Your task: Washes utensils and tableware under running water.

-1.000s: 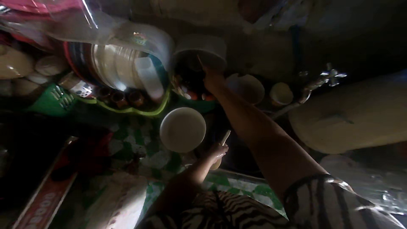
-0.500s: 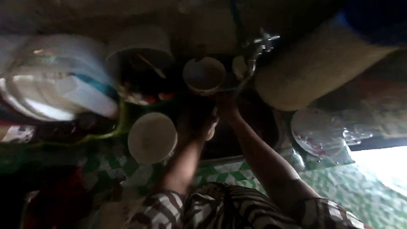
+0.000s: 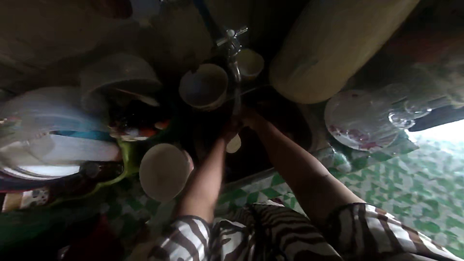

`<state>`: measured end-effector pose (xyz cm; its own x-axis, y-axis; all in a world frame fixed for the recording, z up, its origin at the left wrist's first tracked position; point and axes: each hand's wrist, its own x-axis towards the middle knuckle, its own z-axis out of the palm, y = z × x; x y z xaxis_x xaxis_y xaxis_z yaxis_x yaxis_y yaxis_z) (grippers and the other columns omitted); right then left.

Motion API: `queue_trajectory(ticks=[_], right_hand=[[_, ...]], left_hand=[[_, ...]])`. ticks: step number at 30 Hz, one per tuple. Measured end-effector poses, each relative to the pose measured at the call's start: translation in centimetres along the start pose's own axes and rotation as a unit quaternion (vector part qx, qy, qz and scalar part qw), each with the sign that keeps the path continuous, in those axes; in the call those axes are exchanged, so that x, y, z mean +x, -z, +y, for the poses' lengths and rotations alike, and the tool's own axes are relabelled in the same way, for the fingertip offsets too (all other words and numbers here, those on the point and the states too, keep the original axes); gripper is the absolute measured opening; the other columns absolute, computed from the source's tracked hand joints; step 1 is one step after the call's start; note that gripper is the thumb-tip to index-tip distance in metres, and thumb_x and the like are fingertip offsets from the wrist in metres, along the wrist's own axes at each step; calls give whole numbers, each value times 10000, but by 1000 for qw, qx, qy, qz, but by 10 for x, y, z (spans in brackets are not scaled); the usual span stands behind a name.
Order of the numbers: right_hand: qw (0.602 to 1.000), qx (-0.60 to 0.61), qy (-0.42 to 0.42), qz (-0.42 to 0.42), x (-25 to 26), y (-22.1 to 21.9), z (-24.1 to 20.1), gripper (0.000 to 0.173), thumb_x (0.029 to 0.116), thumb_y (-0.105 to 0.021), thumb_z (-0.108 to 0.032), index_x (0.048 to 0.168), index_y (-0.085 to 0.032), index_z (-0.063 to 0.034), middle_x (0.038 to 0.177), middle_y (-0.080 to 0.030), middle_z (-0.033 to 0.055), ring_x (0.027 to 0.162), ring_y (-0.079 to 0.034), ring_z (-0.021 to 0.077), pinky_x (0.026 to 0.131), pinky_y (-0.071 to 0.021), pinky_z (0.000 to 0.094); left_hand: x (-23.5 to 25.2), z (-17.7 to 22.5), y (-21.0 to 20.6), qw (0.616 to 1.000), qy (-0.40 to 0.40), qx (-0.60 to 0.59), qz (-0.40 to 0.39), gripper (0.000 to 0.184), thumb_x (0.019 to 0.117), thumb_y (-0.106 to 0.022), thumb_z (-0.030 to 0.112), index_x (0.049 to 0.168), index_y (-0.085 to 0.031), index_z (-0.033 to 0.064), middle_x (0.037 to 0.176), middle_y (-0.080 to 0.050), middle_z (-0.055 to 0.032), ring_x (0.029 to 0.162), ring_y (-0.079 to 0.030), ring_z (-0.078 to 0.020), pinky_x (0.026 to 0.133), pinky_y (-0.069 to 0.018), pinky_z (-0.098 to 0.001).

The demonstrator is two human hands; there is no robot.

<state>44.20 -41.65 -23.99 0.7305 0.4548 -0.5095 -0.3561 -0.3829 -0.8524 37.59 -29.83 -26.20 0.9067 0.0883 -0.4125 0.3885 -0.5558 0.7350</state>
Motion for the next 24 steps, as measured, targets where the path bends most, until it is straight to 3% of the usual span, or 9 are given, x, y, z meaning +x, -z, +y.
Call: queue_trajectory(ticks=[2,5,7,12,15,17,20,22,24], right_hand=[[999,4,-5,36,-5,4,-6,478,921,-740,-95,1362,-579,-5,1237,-643,237,1056,-659,339,908,-565,529],[996,40,-6,76,-10,19,-10,464,942,-700,-68,1376,-543,-19,1225,-623,217,954,-673,289,798,-599,450],[992,74,1,105,-13,33,-9,515,960,-694,-65,1438,-501,-64,1302,-594,219,992,-686,313,787,-619,455],[969,189,13,160,-27,47,20,494,978,-659,-49,1435,-472,-34,1305,-577,228,983,-699,311,779,-639,440],[959,222,-19,176,-40,53,45,467,982,-635,-41,1423,-479,-33,1302,-588,203,1003,-699,292,806,-637,426],[978,106,-37,178,-45,64,59,465,974,-685,-90,1400,-517,-8,1337,-596,204,1131,-651,291,918,-585,440],[972,-163,10,170,-43,69,69,537,903,-781,-163,1381,-585,-15,1375,-593,250,1288,-565,412,1076,-460,600],[968,-212,58,122,-36,56,65,581,859,-825,-218,1378,-607,-72,1345,-624,214,1258,-589,389,1067,-469,607],[978,-186,81,52,-23,41,67,630,901,-800,-276,1447,-545,-91,1364,-624,191,1257,-599,353,1074,-465,590]], left_hand=[[-4,4,10,1000,-13,12,-12,463,1019,-644,355,1331,-618,14,1269,-663,-193,1192,-630,-289,1072,-481,-486],[-7,1,15,1000,-18,-2,-8,476,994,-689,332,1352,-625,26,1352,-639,-168,1288,-584,-272,1121,-445,-470],[-11,-1,13,999,21,-42,2,507,955,-746,273,1384,-607,40,1414,-604,-162,1335,-554,-272,1137,-433,-476],[-11,-20,-2,973,132,-190,17,501,1004,-679,261,1439,-526,64,1362,-594,-211,1146,-646,-335,919,-573,-529],[-11,-20,-9,973,116,-196,44,468,1016,-658,263,1412,-551,38,1340,-606,-226,1166,-637,-332,961,-555,-524],[-10,-17,-8,981,70,-168,69,406,1002,-671,191,1366,-600,28,1342,-621,-208,1215,-617,-307,1032,-515,-502],[-12,4,-2,996,43,-65,44,357,1012,-656,191,1342,-634,56,1350,-632,-191,1265,-602,-316,1083,-477,-526],[-9,14,-2,999,32,-27,16,358,1017,-651,231,1345,-643,87,1353,-637,-175,1270,-603,-307,1085,-475,-539],[-7,24,-4,999,33,-33,4,375,1013,-662,268,1336,-645,78,1340,-642,-180,1261,-605,-308,1084,-472,-545]])
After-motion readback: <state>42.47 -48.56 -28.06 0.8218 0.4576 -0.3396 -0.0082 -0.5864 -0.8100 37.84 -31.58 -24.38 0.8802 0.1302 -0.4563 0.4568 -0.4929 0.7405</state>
